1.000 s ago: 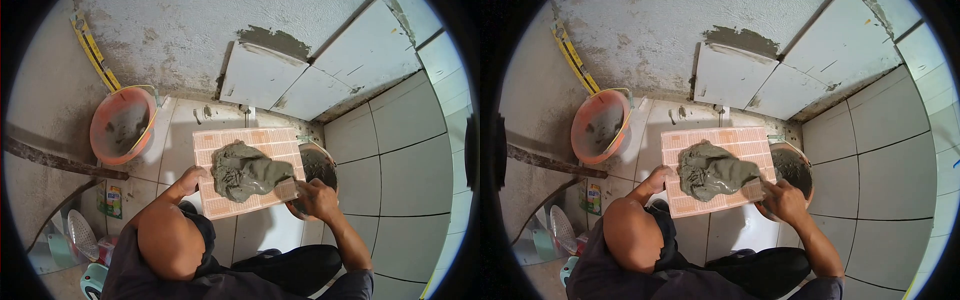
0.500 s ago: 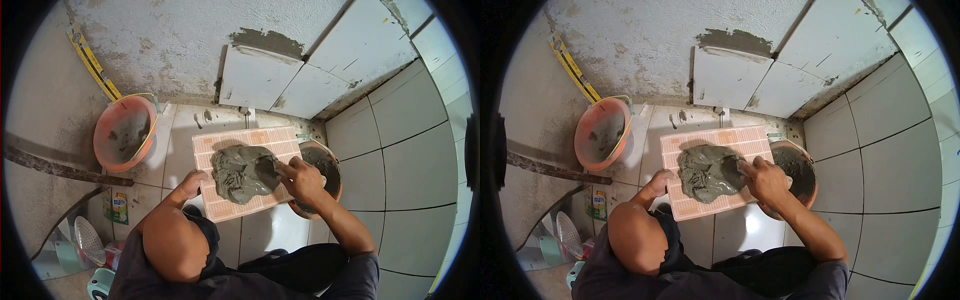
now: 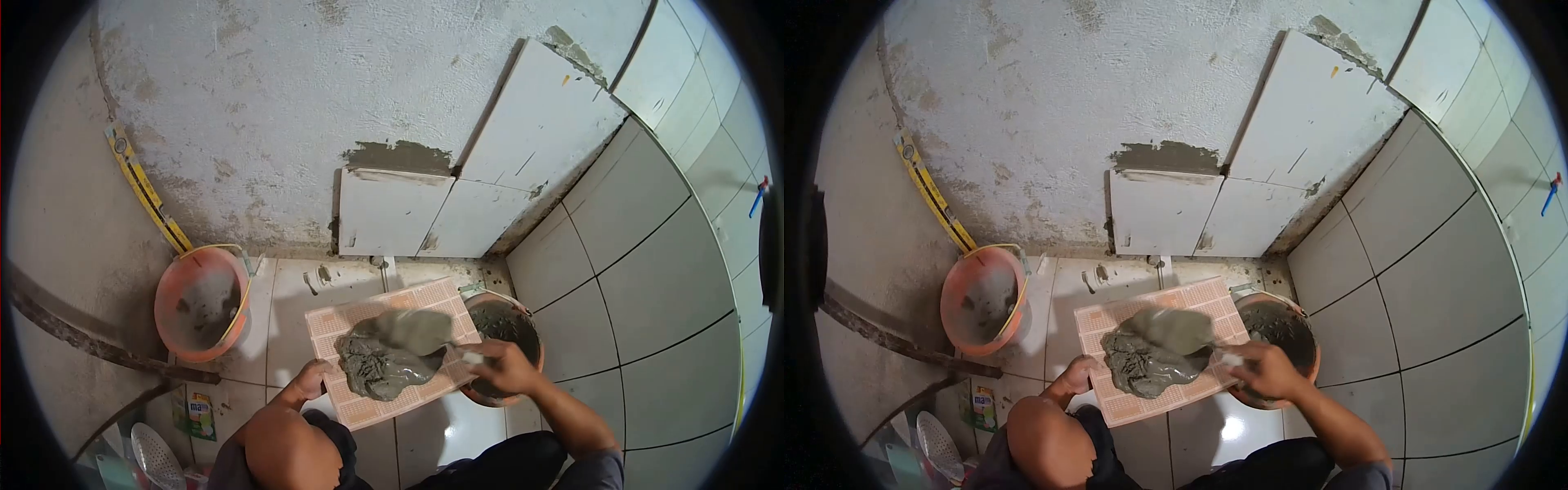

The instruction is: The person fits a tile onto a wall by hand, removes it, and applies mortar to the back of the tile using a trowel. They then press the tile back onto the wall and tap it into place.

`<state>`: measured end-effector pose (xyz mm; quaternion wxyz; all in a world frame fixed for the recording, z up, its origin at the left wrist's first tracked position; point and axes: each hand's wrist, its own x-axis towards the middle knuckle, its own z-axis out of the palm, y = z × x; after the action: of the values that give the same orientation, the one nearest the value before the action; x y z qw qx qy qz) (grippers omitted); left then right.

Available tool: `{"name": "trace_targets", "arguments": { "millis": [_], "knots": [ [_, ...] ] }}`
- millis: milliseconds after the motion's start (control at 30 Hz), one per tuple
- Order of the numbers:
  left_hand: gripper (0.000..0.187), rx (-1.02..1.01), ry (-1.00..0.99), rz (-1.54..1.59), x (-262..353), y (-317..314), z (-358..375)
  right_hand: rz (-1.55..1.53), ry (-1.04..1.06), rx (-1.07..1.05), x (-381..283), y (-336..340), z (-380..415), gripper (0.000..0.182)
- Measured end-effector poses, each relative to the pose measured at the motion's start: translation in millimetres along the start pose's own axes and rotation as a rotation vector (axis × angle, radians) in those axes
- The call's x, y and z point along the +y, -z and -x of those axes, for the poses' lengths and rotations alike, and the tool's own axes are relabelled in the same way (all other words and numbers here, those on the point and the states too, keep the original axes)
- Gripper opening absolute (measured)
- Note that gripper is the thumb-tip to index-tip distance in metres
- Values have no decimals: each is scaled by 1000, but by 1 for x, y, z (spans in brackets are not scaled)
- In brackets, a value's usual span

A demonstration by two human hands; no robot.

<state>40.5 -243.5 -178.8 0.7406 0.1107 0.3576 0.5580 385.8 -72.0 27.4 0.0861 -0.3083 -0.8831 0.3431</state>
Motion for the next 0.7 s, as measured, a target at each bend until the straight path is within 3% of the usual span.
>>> {"name": "trace_targets", "arguments": {
  "millis": [33,67,133,167,267,333,400,467,700],
  "knots": [
    [28,3,-17,20,1,-6,0,-316,-133,39,5,7,8,31],
    [31,11,-30,40,2,-9,1,-461,-212,88,7,19,18,29],
    [37,-63,22,98,-7,13,-3,-680,-577,88,5,50,40,27],
    [37,-84,41,103,-2,2,4,-598,-514,134,33,56,57,27],
    [36,-162,72,100,12,-4,3,-486,-609,227,41,76,82,29],
    [35,-125,77,116,12,-3,2,39,-787,133,35,84,88,38],
    [42,-68,104,52,9,4,-4,185,-745,69,58,74,92,42],
    [41,-80,109,23,13,-2,-1,490,-665,-237,89,54,89,36],
    [39,-71,55,-37,22,-18,10,670,-590,-501,140,-15,71,36]
  ]
}}
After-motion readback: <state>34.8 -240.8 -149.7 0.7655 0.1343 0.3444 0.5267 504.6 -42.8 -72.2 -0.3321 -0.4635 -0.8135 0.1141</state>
